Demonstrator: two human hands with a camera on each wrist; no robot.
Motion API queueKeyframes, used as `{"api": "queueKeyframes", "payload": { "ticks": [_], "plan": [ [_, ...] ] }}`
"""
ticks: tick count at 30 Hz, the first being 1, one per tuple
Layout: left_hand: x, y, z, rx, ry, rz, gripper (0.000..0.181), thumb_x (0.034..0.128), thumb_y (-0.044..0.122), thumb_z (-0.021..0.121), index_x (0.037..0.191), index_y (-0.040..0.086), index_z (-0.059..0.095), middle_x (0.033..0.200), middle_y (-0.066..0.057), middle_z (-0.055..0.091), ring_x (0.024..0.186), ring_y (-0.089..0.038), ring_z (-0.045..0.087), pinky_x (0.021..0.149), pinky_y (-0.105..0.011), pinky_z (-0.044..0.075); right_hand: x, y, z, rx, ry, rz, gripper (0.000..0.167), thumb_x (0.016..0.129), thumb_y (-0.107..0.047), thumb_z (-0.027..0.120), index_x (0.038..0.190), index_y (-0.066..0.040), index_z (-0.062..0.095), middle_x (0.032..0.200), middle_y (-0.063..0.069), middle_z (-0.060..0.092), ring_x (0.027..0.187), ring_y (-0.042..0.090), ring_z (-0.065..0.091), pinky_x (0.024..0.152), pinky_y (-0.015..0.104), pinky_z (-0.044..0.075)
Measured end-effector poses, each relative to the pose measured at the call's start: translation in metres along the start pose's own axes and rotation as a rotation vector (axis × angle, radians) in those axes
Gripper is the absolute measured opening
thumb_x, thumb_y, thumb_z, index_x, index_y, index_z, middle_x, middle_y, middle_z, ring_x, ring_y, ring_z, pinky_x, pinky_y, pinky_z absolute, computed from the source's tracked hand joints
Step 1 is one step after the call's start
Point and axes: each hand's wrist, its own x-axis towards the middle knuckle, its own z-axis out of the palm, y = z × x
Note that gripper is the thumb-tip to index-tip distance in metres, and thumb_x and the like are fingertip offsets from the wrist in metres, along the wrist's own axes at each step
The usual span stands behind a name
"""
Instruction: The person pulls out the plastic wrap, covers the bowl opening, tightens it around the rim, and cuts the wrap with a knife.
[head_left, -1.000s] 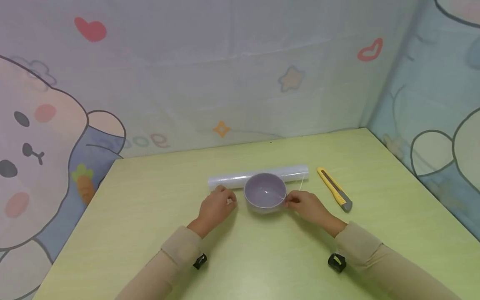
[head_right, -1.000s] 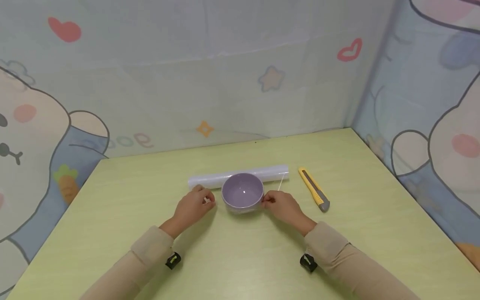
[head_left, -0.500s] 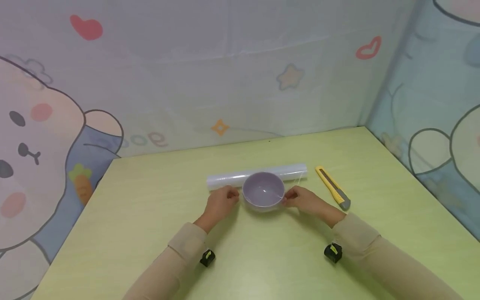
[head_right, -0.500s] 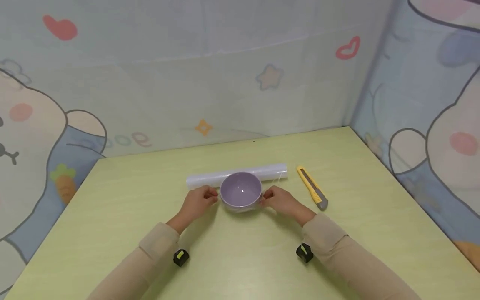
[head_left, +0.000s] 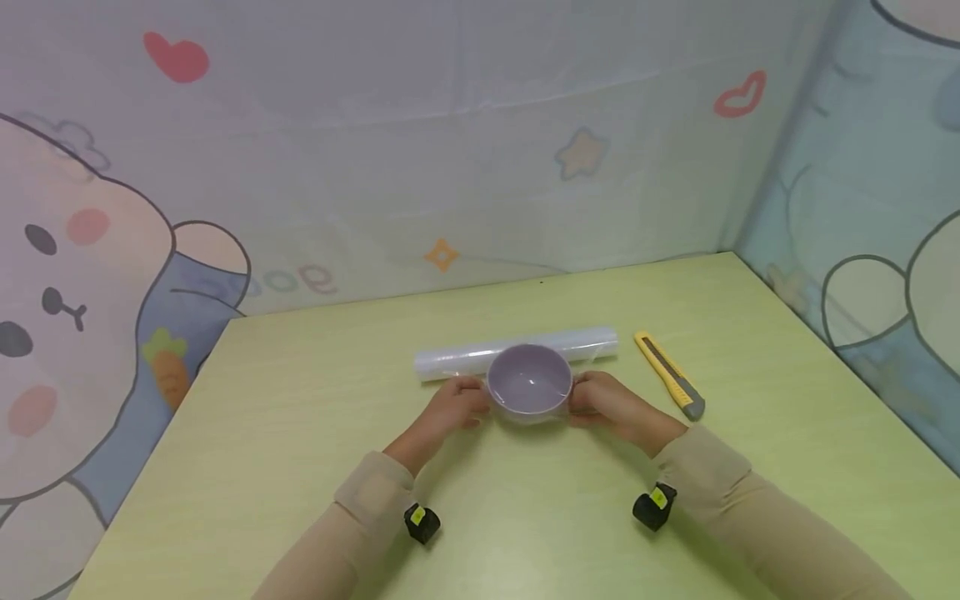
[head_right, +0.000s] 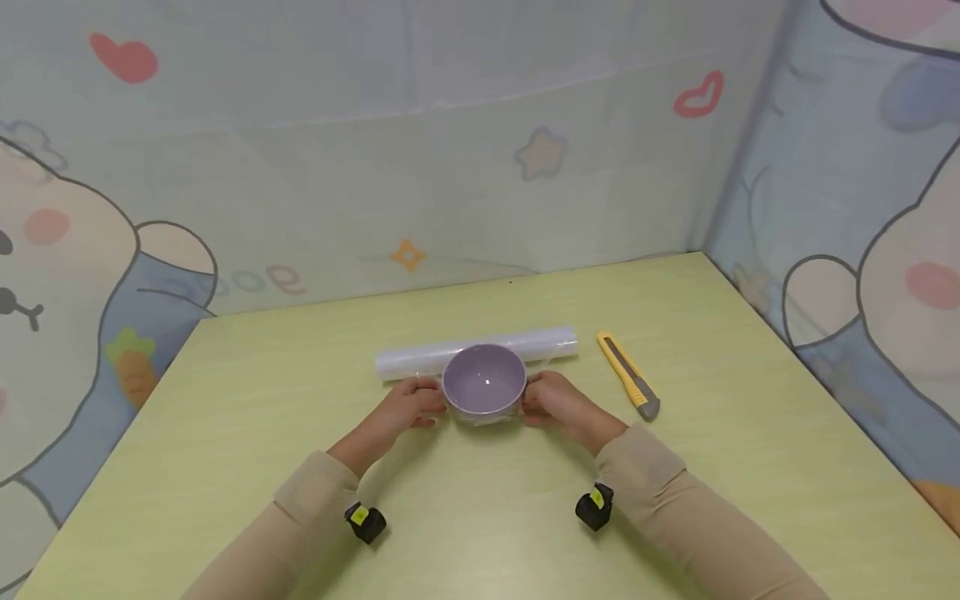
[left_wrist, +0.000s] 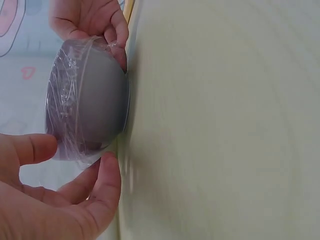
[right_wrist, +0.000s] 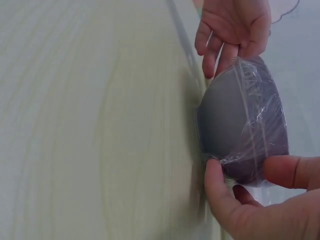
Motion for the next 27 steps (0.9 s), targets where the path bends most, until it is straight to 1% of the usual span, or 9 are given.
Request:
{"api": "queueKeyframes", "payload": {
  "ticks": [4, 8, 11, 13, 16, 18, 20, 24, 27],
  "plan": [
    [-0.001, -0.002, 0.001, -0.006, -0.012, -0.012, 0.052, 0.0879, 0.023, 0.055, 0.127, -0.006, 0.038, 0.116, -0.021, 0.056, 0.104, -0.029, 0.058, 0.083, -0.037, 0.051, -0.002, 0.0, 0.002, 0.143, -0.009, -0.003, 0.018, 0.082, 0.001, 0.044, 0.097, 0.005, 0.053, 0.088, 0.001, 0.055, 0.083, 0.012, 0.056, 0.084, 0.029, 0.049],
    [-0.002, -0.004, 0.002, 0.005, -0.067, 0.018, 0.044, 0.0899, 0.026, 0.052, 0.122, -0.002, 0.046, 0.111, -0.018, 0.059, 0.104, -0.027, 0.059, 0.082, -0.036, 0.05, -0.004, 0.001, 0.003, 0.294, -0.019, -0.005, 0.018, 0.086, 0.002, 0.036, 0.09, -0.001, 0.054, 0.086, 0.001, 0.058, 0.083, 0.013, 0.057, 0.082, 0.029, 0.048],
    [-0.004, -0.004, 0.003, 0.002, -0.112, 0.035, 0.039, 0.0908, 0.025, 0.05, 0.123, 0.003, 0.05, 0.111, -0.016, 0.06, 0.106, -0.027, 0.058, 0.082, -0.036, 0.05, -0.005, 0.001, 0.003, 0.372, -0.006, 0.007, 0.02, 0.09, -0.005, 0.032, 0.094, -0.002, 0.051, 0.092, 0.005, 0.055, 0.086, 0.015, 0.056, 0.082, 0.029, 0.048],
    [-0.005, -0.003, 0.004, 0.001, -0.123, 0.038, 0.042, 0.0902, 0.025, 0.05, 0.127, 0.004, 0.05, 0.113, -0.015, 0.059, 0.107, -0.028, 0.057, 0.083, -0.036, 0.05, -0.004, 0.001, 0.004, 0.389, 0.003, 0.014, 0.023, 0.093, -0.012, 0.031, 0.102, 0.0, 0.048, 0.102, 0.01, 0.051, 0.092, 0.018, 0.054, 0.087, 0.032, 0.047],
    [-0.005, -0.001, 0.004, 0.015, -0.129, 0.031, 0.046, 0.0892, 0.026, 0.051, 0.13, 0.005, 0.049, 0.116, -0.015, 0.059, 0.108, -0.028, 0.057, 0.083, -0.036, 0.05, -0.002, 0.0, 0.005, 0.38, -0.002, 0.025, 0.04, 0.098, -0.025, 0.029, 0.123, 0.004, 0.037, 0.121, 0.018, 0.04, 0.107, 0.024, 0.048, 0.1, 0.039, 0.04],
    [-0.006, 0.001, 0.004, 0.027, -0.141, 0.021, 0.048, 0.0893, 0.028, 0.05, 0.131, 0.005, 0.048, 0.118, -0.015, 0.058, 0.108, -0.027, 0.057, 0.084, -0.036, 0.05, -0.001, 0.0, 0.007, 0.37, -0.016, 0.027, 0.051, 0.099, -0.032, 0.027, 0.134, 0.005, 0.025, 0.127, 0.021, 0.034, 0.112, 0.026, 0.044, 0.103, 0.039, 0.037],
    [-0.006, 0.002, 0.004, 0.037, -0.163, 0.008, 0.049, 0.0903, 0.031, 0.05, 0.132, 0.005, 0.048, 0.119, -0.015, 0.058, 0.108, -0.025, 0.056, 0.085, -0.036, 0.049, -0.001, 0.0, 0.009, 0.362, -0.025, 0.025, 0.057, 0.099, -0.035, 0.026, 0.139, 0.006, 0.019, 0.128, 0.02, 0.033, 0.111, 0.025, 0.043, 0.1, 0.036, 0.04],
    [-0.004, 0.001, 0.004, 0.073, -0.22, 0.008, 0.054, 0.0928, 0.041, 0.048, 0.132, 0.004, 0.046, 0.122, -0.013, 0.056, 0.109, -0.023, 0.053, 0.087, -0.035, 0.048, -0.002, -0.001, 0.011, 0.354, -0.021, 0.018, 0.057, 0.1, -0.036, 0.027, 0.142, 0.002, 0.02, 0.12, 0.016, 0.038, 0.102, 0.019, 0.046, 0.087, 0.026, 0.045],
    [-0.004, 0.0, 0.003, 0.103, -0.262, 0.027, 0.059, 0.0917, 0.047, 0.049, 0.135, 0.007, 0.043, 0.126, -0.01, 0.053, 0.113, -0.022, 0.05, 0.089, -0.036, 0.047, -0.003, -0.001, 0.013, 0.355, -0.008, 0.019, 0.058, 0.1, -0.036, 0.028, 0.143, 0.002, 0.019, 0.122, 0.018, 0.037, 0.102, 0.02, 0.046, 0.094, 0.03, 0.043]
  ]
}}
